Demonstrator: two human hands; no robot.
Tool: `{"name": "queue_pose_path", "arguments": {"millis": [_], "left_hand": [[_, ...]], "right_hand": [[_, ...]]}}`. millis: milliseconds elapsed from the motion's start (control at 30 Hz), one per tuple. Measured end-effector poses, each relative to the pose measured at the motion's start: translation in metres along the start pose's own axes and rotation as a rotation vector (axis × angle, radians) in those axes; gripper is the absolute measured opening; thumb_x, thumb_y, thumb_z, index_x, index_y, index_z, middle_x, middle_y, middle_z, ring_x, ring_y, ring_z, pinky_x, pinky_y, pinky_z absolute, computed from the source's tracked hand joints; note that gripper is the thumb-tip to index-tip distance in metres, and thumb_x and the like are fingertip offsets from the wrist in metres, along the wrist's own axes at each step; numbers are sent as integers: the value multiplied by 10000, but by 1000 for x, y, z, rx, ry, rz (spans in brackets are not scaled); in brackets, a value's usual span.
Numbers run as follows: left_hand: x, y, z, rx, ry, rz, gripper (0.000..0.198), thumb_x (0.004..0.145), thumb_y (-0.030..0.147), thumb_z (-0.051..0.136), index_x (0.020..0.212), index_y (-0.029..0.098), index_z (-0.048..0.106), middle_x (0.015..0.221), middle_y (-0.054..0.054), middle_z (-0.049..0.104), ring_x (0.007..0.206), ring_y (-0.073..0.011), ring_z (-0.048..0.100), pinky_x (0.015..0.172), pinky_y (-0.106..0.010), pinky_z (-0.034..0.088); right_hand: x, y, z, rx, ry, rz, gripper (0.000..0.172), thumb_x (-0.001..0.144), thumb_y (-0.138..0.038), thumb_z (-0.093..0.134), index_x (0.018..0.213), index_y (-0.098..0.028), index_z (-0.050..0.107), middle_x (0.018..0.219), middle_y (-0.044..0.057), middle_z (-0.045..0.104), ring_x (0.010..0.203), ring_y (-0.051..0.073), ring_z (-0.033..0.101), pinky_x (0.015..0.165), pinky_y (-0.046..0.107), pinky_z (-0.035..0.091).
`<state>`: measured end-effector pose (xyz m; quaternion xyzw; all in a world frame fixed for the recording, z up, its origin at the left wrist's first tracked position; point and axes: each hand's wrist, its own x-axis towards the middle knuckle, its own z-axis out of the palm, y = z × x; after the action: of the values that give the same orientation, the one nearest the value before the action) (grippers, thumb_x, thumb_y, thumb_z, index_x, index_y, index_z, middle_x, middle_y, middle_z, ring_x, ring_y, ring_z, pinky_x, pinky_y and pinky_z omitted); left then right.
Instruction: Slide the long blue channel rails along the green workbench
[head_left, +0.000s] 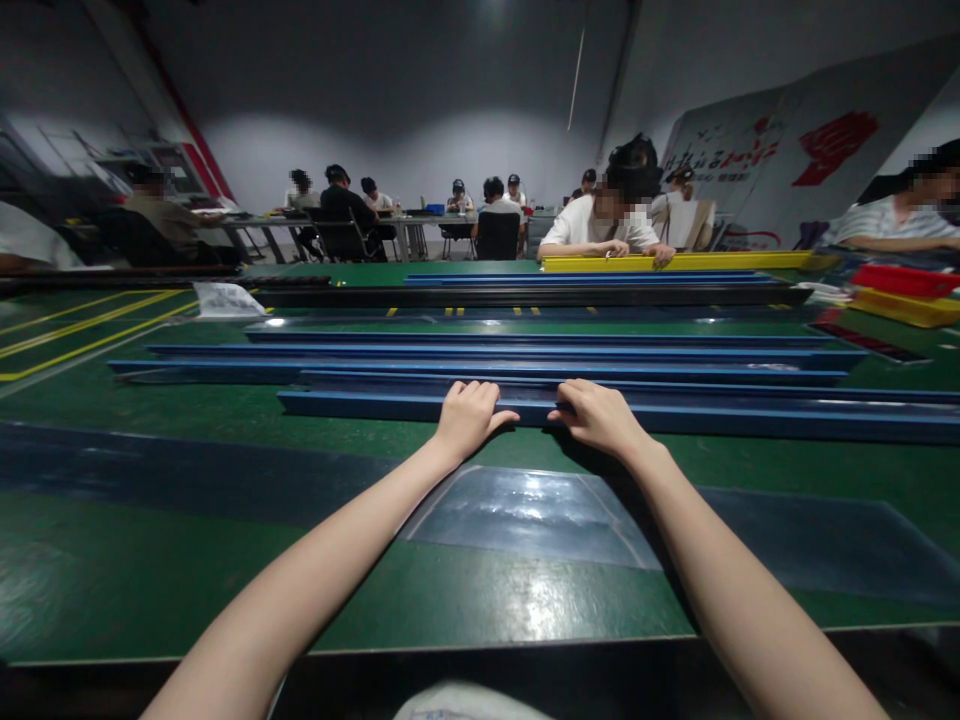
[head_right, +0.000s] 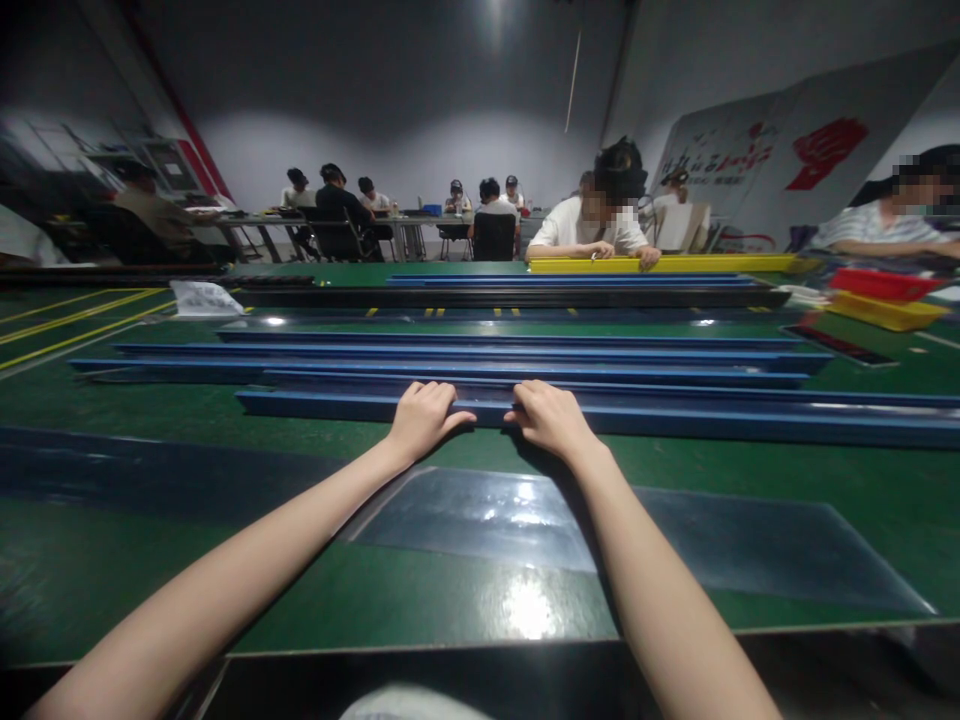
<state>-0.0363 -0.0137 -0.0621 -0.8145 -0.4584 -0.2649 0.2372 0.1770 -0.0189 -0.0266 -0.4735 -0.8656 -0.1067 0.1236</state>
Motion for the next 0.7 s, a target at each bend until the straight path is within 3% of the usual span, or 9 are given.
{"name": "queue_pose_path", "arguments": {"millis": [400,700], "left_hand": [[0,2,-3,59,-28,-36,460,786,590,429,731,149,547,717,-55,617,710,-192,546,654,-308,298],[-1,2,-4,90,-2,-53,471,772,606,436,712,155,556,709,-56,606,710,-195,536,625,-311,283]], "right_hand": [[-1,-2,3,-48,17,-34,225,835,-392,459,868,-182,535,896,69,612,822,187,543,588,248,307],[4,-4,5,-7,38,-26,157,826,-330,493,803,-184,546,831,43,616,786,163,553,569,246,292]]}}
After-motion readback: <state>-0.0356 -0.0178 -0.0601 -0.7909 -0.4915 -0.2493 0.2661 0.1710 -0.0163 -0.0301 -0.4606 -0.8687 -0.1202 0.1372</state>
